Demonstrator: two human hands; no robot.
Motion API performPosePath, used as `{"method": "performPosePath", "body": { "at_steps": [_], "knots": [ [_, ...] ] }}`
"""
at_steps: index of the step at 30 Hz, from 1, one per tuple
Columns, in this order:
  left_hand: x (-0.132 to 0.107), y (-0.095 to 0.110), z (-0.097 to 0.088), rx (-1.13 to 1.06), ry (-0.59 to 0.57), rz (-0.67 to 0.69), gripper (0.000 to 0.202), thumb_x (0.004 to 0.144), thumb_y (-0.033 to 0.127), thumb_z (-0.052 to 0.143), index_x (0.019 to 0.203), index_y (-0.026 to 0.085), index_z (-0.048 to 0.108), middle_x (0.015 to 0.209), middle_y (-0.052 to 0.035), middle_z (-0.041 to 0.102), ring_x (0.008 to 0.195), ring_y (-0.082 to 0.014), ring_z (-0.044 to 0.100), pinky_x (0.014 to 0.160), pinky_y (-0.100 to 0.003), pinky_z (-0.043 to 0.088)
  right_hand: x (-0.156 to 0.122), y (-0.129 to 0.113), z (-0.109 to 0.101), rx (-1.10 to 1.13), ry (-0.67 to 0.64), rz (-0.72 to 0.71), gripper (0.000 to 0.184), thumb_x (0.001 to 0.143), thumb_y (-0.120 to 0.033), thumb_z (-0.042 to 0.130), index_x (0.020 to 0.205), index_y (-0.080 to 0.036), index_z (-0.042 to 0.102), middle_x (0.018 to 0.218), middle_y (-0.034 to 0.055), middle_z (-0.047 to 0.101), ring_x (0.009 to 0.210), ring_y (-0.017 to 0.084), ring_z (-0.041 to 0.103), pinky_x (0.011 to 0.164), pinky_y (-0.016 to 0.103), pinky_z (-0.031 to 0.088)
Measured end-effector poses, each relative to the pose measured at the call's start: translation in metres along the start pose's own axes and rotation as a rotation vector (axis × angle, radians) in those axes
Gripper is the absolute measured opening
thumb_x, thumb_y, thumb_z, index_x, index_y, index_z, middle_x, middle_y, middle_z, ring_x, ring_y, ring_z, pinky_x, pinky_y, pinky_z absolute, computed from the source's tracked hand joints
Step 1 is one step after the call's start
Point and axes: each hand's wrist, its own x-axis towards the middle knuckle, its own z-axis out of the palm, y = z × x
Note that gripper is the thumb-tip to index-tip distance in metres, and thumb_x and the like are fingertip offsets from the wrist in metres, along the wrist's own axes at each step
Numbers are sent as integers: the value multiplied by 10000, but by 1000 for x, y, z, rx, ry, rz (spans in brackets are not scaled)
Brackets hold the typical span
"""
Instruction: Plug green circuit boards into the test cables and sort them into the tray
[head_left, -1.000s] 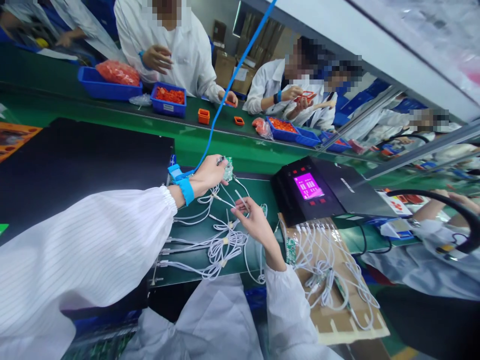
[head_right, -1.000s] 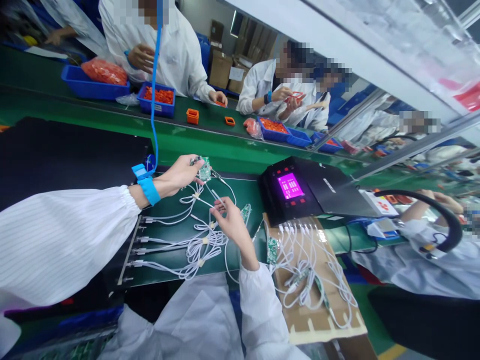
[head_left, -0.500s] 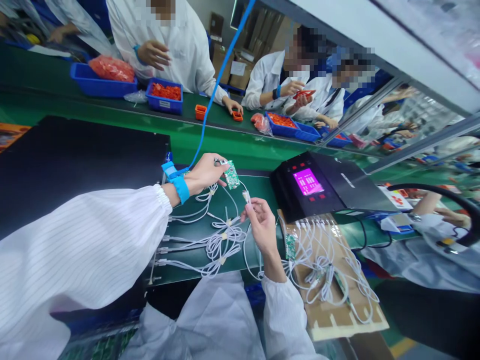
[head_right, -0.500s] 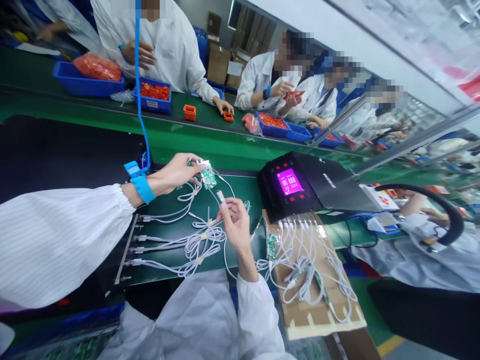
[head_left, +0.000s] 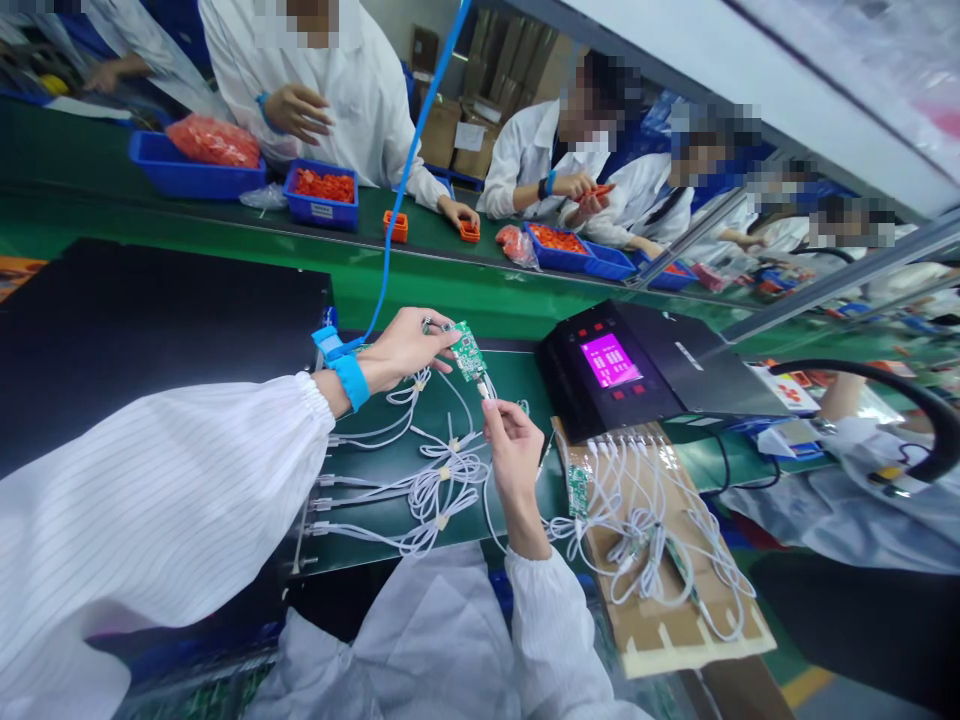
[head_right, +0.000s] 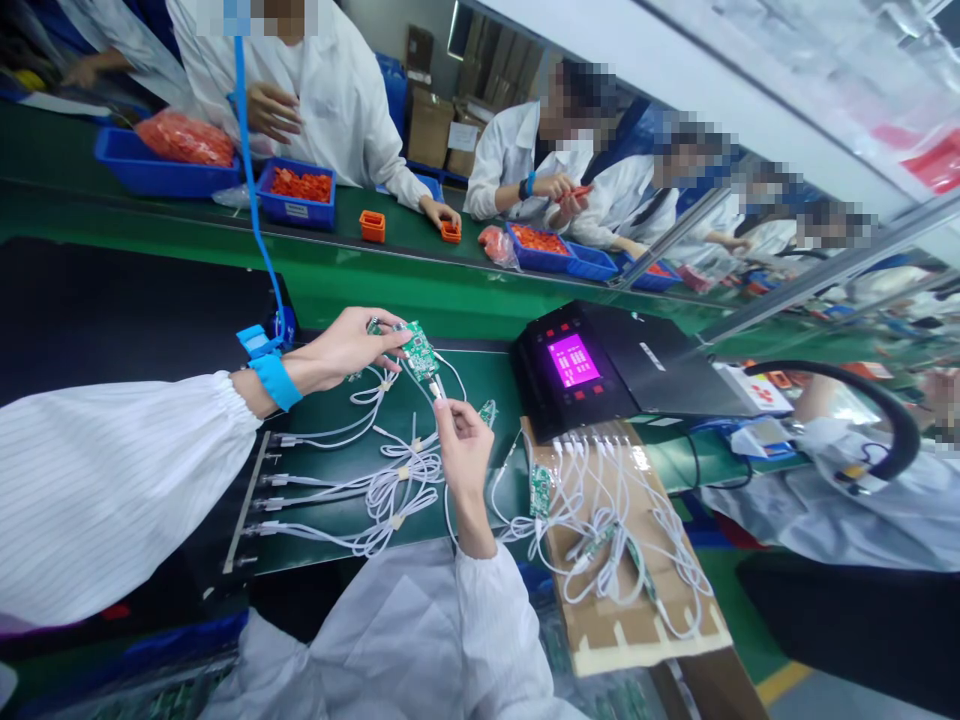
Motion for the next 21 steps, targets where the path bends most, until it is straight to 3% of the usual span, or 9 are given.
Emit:
{"method": "performPosePath", "body": {
  "at_steps": [13, 21],
  "knots": [
    [-4, 5, 1, 8, -1, -21, 48, 944, 78, 681, 973, 83, 643, 778, -26, 600, 767, -178, 713, 612, -282, 591, 0, 1, 2, -7, -15, -3, 417, 835, -580, 744, 879, -165, 751, 742, 20, 668, 636, 126, 536, 633, 278, 459],
    [-10, 13, 3, 13, 22, -66, 89, 942, 90, 691, 1008, 82, 631, 763, -45, 640, 749, -189, 721, 600, -276, 563, 0, 4, 6, 34, 75, -32, 382, 816, -543, 774, 880, -173, 700, 779, 10, 662, 700, 132, 571, 701, 280, 482]
  ]
}}
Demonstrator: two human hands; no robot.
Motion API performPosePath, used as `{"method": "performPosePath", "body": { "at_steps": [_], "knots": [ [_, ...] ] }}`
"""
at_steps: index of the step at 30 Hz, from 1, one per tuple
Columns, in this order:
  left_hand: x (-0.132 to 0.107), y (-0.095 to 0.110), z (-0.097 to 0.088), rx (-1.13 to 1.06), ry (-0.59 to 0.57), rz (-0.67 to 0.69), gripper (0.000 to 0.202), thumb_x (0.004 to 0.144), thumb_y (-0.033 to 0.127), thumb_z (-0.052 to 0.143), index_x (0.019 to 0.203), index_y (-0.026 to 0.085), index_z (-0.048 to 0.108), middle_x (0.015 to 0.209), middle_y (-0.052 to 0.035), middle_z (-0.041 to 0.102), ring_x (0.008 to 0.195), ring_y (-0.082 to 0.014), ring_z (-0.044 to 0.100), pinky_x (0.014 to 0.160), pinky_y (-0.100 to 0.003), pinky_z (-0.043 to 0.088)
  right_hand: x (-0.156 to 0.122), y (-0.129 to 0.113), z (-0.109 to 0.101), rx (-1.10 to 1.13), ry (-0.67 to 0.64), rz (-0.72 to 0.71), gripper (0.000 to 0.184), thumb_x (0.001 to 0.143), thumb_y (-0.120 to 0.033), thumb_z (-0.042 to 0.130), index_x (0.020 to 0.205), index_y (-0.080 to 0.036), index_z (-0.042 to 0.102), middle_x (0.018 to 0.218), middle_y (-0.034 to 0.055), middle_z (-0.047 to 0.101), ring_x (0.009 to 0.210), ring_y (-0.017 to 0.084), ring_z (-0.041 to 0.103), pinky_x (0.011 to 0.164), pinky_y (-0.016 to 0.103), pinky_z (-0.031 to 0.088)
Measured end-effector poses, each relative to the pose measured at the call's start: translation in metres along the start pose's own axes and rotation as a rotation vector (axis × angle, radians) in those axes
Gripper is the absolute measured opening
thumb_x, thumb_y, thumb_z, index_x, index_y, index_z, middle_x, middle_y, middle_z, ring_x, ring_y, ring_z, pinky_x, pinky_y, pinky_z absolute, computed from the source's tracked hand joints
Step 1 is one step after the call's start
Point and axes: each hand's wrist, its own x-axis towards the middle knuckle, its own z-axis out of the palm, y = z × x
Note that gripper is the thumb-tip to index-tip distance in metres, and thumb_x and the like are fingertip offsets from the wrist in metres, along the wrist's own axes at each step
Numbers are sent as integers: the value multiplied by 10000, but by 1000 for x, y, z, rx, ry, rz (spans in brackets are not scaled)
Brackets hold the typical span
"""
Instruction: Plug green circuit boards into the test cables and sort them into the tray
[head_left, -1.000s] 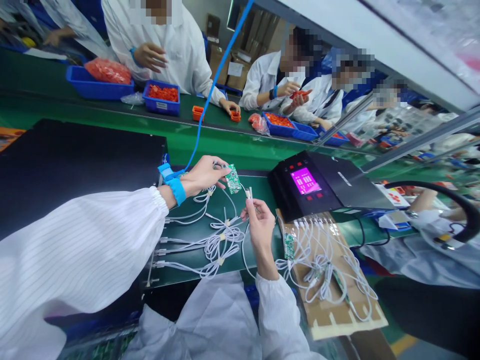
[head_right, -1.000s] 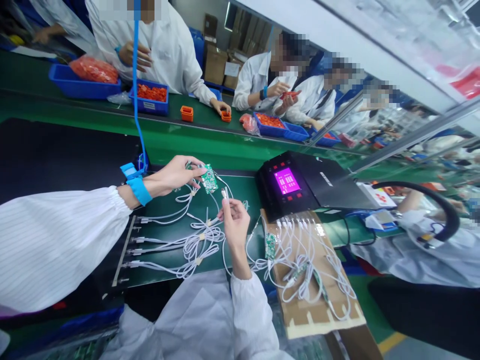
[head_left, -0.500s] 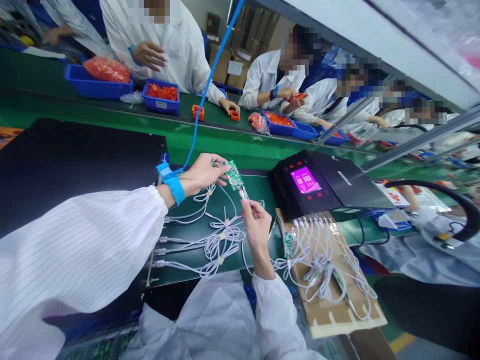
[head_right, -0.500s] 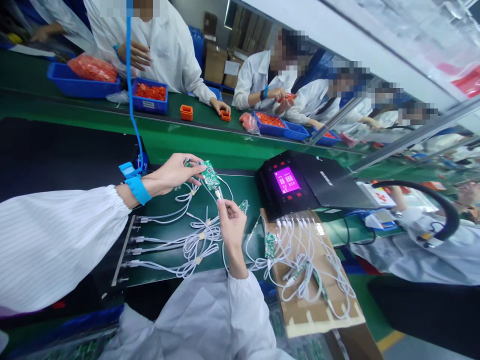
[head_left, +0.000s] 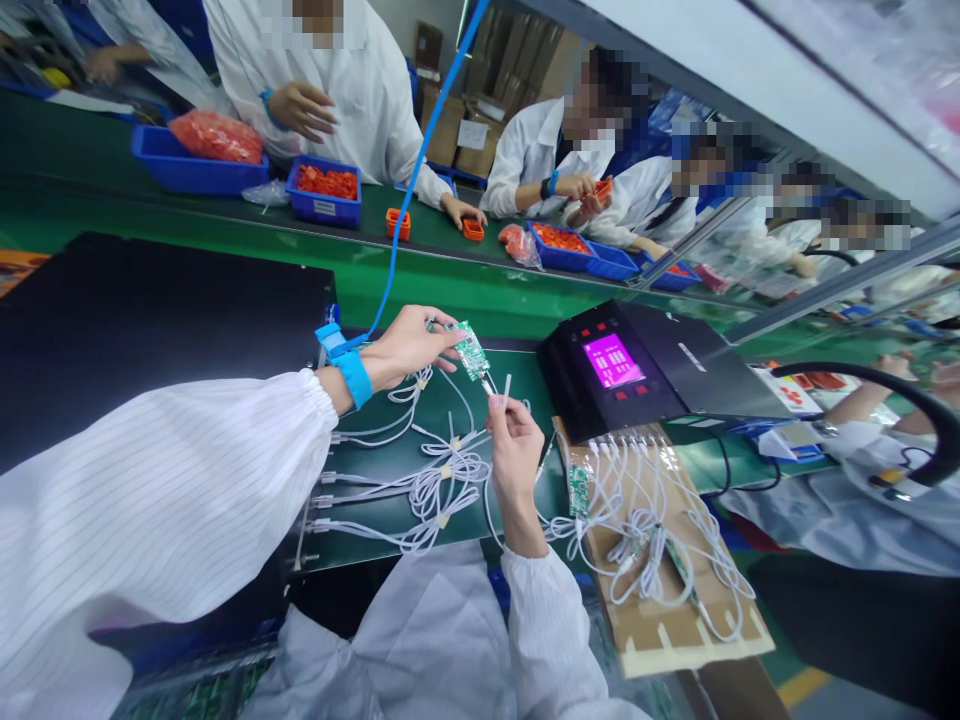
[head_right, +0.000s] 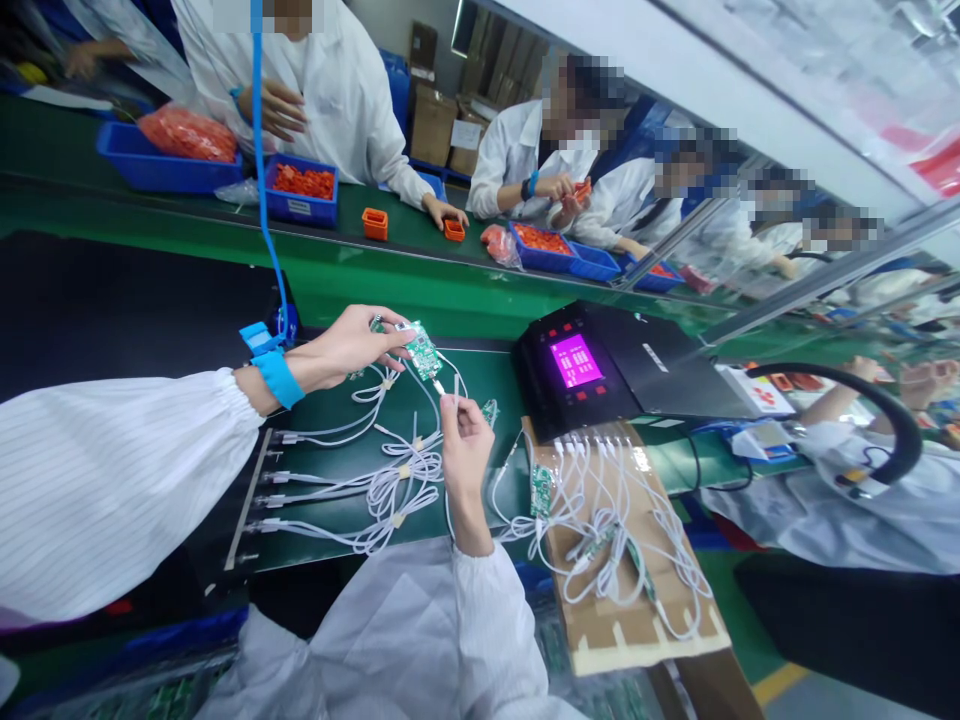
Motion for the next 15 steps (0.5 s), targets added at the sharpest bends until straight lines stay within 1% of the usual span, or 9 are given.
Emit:
{"method": "performPosePath", "body": {
  "at_steps": [5, 8, 12, 15],
  "knots": [
    [-1, -1, -1, 6, -5, -20, 122, 938, 111, 708, 1034, 85, 636, 746, -64, 681, 677, -177, 711, 643, -292, 572, -2, 0, 3, -4, 24, 11, 389, 819, -544, 772, 904, -171, 702, 824, 28, 685, 758, 153, 615, 738, 299, 503],
    [1, -2, -2, -6, -9, -23, 141, 933, 123, 722, 1037, 83, 635, 741, -78, 700, 680, -185, 721, 664, -300, 581, -4, 1, 5, -2, 47, 8, 397, 821, -546, 772, 924, -169, 706, 853, 39, 698, 785, 163, 633, 756, 310, 516],
    [2, -4, -3, -18, -10, -26, 126, 939, 123, 716, 1021, 86, 628, 740, -82, 714, 685, -184, 729, 684, -305, 594, -6, 4, 9, 25, 81, -33, 369, 833, -519, 772, 936, -170, 710, 911, 53, 713, 853, 179, 660, 812, 328, 533],
    [2, -4, -2, -21, -8, -32, 122, 942, 116, 712, 1014, 93, 616, 728, -74, 713, 666, -175, 724, 670, -295, 592, -8, 5, 12, 20, 117, -66, 359, 846, -511, 760, 940, -169, 704, 937, 60, 716, 907, 192, 675, 863, 344, 537]
  ]
}}
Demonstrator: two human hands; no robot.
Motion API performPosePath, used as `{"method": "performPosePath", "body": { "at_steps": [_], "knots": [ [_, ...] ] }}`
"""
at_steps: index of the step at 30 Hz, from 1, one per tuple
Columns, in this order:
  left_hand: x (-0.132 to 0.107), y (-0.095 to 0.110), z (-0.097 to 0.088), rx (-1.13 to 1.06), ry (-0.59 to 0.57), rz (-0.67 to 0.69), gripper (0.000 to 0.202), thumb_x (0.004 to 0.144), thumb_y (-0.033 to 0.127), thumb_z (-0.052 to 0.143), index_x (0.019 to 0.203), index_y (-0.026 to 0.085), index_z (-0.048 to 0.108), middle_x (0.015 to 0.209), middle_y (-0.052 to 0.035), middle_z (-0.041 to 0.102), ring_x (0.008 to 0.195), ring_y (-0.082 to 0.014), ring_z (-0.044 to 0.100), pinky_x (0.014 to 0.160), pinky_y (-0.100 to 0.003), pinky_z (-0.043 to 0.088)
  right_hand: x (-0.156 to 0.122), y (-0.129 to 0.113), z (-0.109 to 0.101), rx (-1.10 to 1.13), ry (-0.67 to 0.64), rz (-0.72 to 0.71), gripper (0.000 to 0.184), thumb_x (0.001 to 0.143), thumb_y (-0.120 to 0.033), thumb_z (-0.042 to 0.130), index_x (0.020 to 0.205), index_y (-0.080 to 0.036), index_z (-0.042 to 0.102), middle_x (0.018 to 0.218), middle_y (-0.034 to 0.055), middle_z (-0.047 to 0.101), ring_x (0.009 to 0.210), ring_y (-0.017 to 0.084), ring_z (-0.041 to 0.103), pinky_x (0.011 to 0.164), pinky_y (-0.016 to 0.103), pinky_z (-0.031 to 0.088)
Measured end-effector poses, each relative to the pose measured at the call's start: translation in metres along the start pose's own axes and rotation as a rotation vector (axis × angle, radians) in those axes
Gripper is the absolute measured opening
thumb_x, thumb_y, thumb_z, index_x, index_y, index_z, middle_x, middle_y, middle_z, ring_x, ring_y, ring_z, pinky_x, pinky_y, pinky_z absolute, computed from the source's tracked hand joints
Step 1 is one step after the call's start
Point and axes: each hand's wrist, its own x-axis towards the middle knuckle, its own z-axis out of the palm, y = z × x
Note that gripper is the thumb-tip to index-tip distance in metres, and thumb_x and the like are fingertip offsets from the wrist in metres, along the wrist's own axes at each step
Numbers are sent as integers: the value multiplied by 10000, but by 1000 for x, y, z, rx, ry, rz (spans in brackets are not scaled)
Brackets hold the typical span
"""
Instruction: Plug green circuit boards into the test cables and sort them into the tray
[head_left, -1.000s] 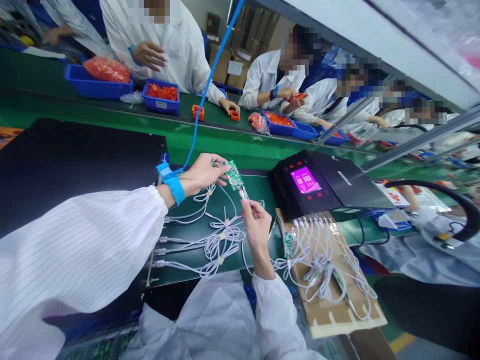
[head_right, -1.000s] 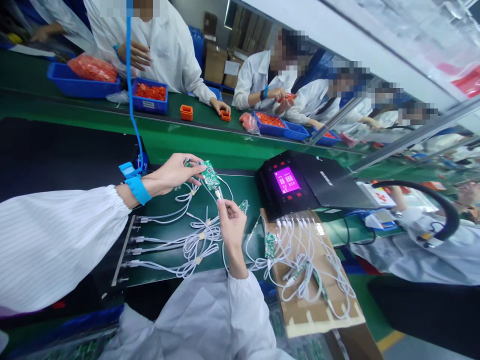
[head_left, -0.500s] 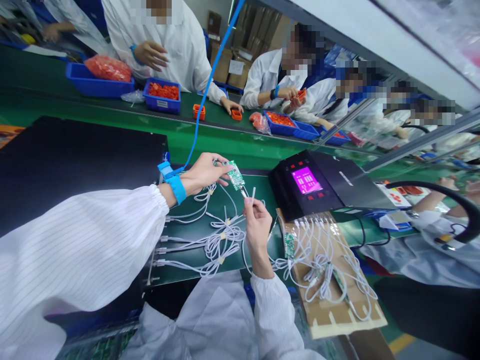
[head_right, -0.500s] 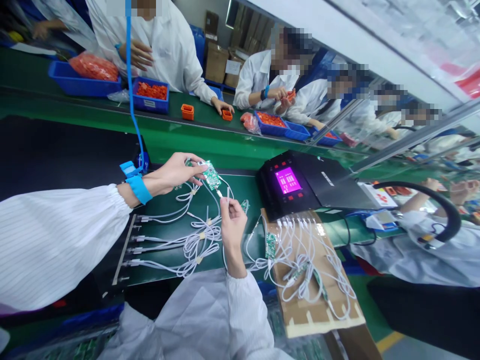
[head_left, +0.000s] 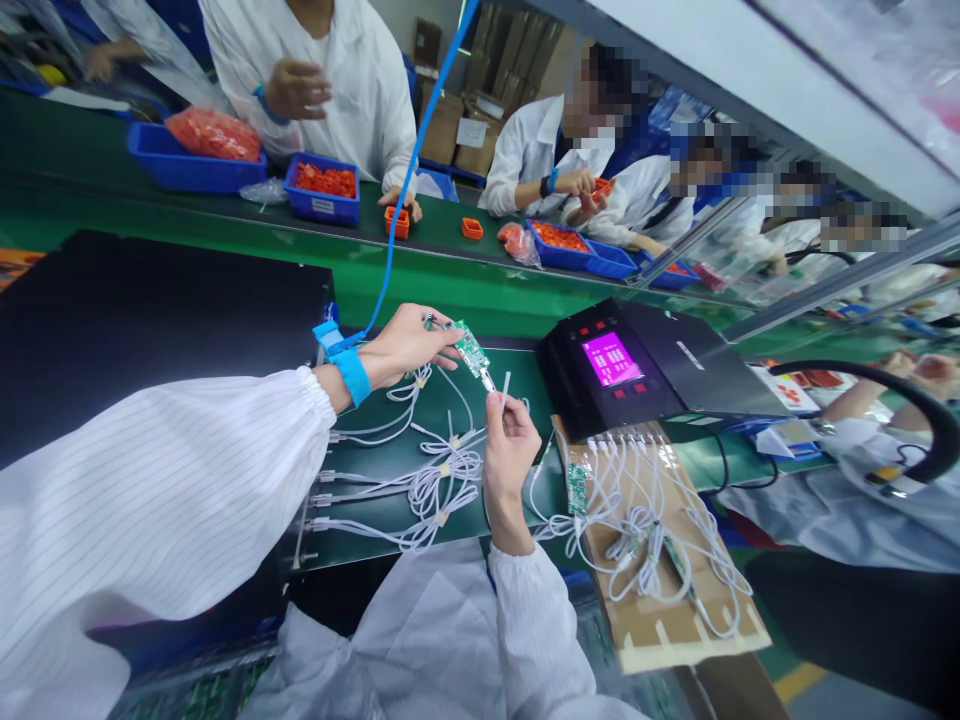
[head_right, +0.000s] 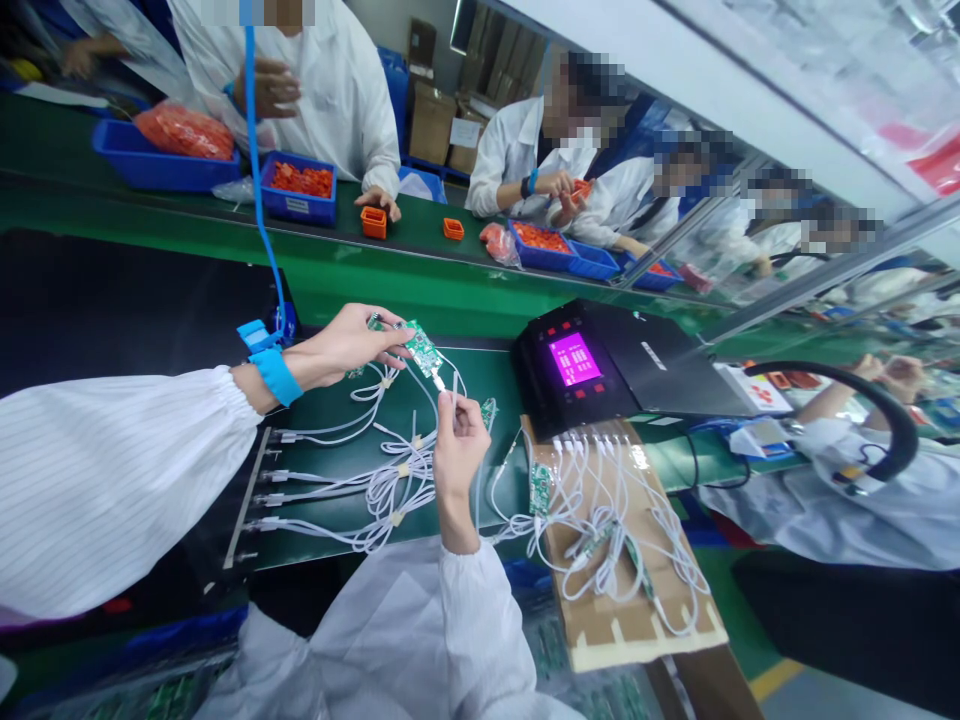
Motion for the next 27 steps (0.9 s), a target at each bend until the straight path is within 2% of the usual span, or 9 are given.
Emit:
{"method": "performPosePath", "body": {
  "at_steps": [4, 15, 22, 27],
  "knots": [
    [1, 0, 1, -13, 11, -2, 118, 944, 104, 704, 1005, 97, 604, 719, -72, 714, 653, -172, 720, 645, -281, 583, -2, 0, 3, -18, 34, 1, 366, 863, -519, 740, 956, -167, 695, 955, 68, 715, 930, 200, 681, 878, 349, 535],
    [1, 0, 1, -39, 19, 22, 106, 931, 92, 713, 976, 93, 617, 719, -69, 697, 704, -190, 732, 671, -305, 602, -1, 0, 6, -77, 39, 4, 377, 870, -541, 712, 957, -175, 685, 952, 77, 707, 889, 200, 660, 803, 335, 524],
    [4, -4, 2, -36, 17, 62, 89, 932, 85, 706, 977, 86, 628, 767, -78, 689, 767, -205, 742, 652, -300, 609, 0, -1, 3, -95, -1, -3, 398, 915, -567, 657, 905, -171, 703, 814, 15, 642, 759, 151, 571, 747, 288, 469],
    [5, -5, 1, -36, 3, 78, 96, 920, 92, 723, 968, 90, 640, 760, -67, 679, 767, -201, 739, 658, -301, 616, 1, 0, 1, -150, -7, 2, 473, 935, -614, 599, 943, -159, 729, 813, 31, 655, 751, 161, 566, 739, 290, 458]
  ]
}}
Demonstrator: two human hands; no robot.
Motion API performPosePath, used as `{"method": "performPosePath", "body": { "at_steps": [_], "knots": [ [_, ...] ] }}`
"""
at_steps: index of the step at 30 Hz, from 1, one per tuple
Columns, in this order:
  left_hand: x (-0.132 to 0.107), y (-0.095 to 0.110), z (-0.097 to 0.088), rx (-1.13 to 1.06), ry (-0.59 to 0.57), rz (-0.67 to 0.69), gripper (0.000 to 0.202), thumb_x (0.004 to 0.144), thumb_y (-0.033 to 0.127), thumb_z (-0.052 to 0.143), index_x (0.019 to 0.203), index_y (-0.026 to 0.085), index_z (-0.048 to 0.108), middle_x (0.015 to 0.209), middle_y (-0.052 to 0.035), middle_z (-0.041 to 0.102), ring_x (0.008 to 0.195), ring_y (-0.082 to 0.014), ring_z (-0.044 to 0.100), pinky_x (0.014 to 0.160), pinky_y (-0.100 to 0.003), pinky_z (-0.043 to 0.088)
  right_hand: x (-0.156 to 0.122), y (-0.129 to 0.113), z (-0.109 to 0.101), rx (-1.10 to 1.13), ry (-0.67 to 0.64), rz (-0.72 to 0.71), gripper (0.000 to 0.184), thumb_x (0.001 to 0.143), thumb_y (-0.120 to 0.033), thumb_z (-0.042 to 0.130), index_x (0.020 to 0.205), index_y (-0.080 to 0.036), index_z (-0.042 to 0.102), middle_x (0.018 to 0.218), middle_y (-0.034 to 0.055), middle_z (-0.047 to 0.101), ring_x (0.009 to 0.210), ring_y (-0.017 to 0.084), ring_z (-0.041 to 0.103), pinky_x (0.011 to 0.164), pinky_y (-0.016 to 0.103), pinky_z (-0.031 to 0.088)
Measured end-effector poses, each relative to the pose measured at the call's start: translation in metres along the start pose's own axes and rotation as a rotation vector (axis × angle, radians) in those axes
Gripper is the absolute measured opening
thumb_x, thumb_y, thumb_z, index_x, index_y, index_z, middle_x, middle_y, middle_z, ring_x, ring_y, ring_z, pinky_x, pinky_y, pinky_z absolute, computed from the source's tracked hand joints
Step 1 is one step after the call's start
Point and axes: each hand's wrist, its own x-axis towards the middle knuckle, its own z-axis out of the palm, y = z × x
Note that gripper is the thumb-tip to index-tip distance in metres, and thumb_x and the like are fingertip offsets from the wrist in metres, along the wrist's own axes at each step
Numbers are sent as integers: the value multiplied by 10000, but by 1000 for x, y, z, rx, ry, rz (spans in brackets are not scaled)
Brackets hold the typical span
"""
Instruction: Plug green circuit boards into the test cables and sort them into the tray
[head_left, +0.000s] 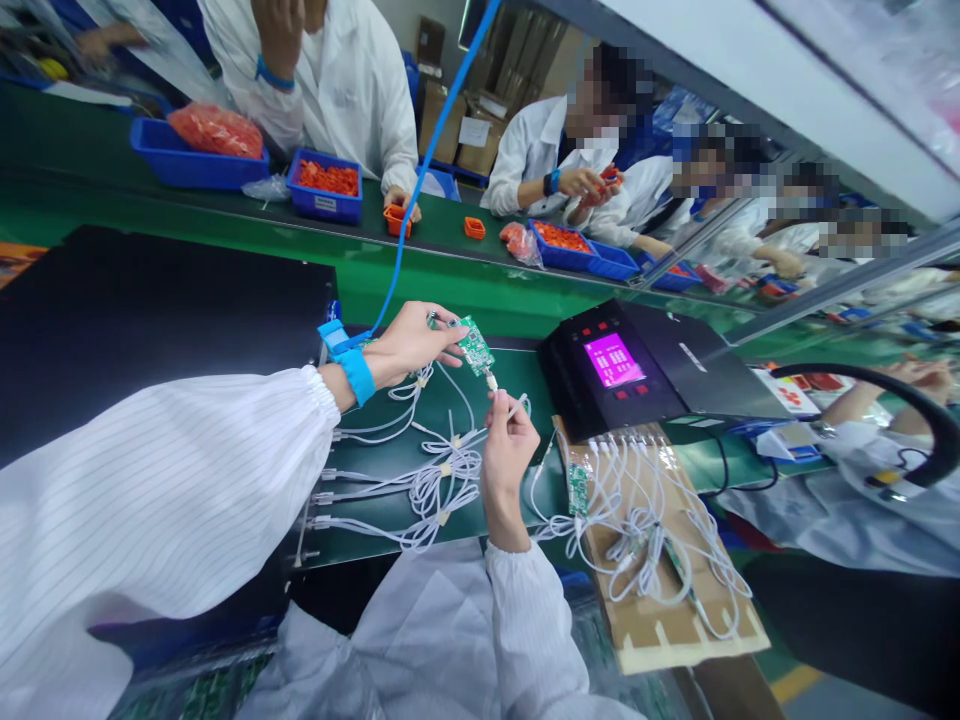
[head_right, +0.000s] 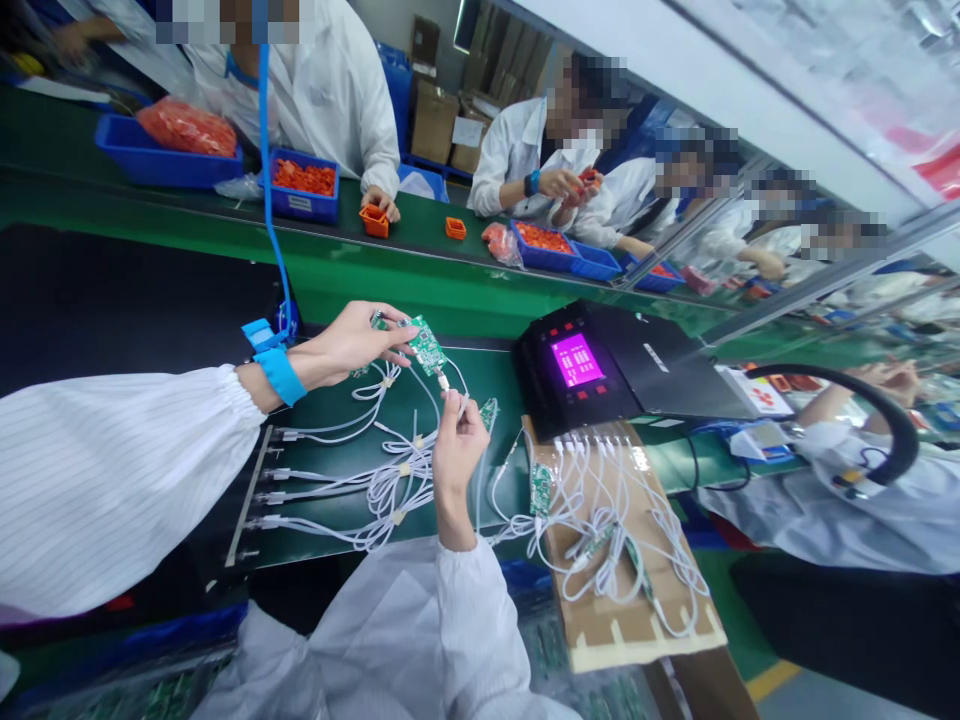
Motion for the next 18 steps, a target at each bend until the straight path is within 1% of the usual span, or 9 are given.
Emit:
{"method": "performPosePath", "body": {
  "at_steps": [4, 8, 14, 16, 18],
  "knots": [
    [0, -1, -1, -1, -4, 8, 106, 914, 102, 734, 970, 92, 645, 750, -55, 669, 730, -185, 728, 675, -306, 621, 0, 0, 0, -3, -10, -3, 481, 940, -620, 587, 924, -162, 734, 800, 30, 647, 739, 162, 558, 735, 289, 453],
    [-1, 0, -1, 10, 7, 16, 85, 927, 98, 715, 971, 91, 643, 745, -45, 657, 704, -175, 720, 681, -307, 621, 1, -1, 0, -7, -32, -11, 472, 949, -610, 583, 896, -167, 737, 757, 9, 610, 691, 148, 507, 704, 281, 431],
    [-3, 3, 0, 27, -17, -8, 85, 945, 111, 700, 992, 100, 630, 765, -58, 677, 725, -180, 733, 677, -296, 611, 3, -1, -3, 34, -46, 39, 465, 924, -616, 629, 884, -167, 747, 639, -38, 468, 624, 132, 394, 623, 271, 365],
    [-3, 3, -1, 33, -32, -32, 83, 952, 116, 692, 995, 103, 621, 756, -65, 686, 739, -188, 739, 689, -301, 610, 4, -1, -3, 45, -47, 45, 468, 915, -620, 640, 877, -166, 749, 643, -34, 477, 629, 132, 400, 626, 271, 371],
    [-3, 3, -2, 44, -44, -38, 92, 950, 117, 695, 997, 106, 617, 739, -59, 680, 735, -190, 738, 691, -303, 609, 5, 0, -3, 39, -56, 39, 474, 909, -624, 642, 879, -164, 752, 673, -20, 526, 645, 135, 429, 643, 274, 392]
  ]
}}
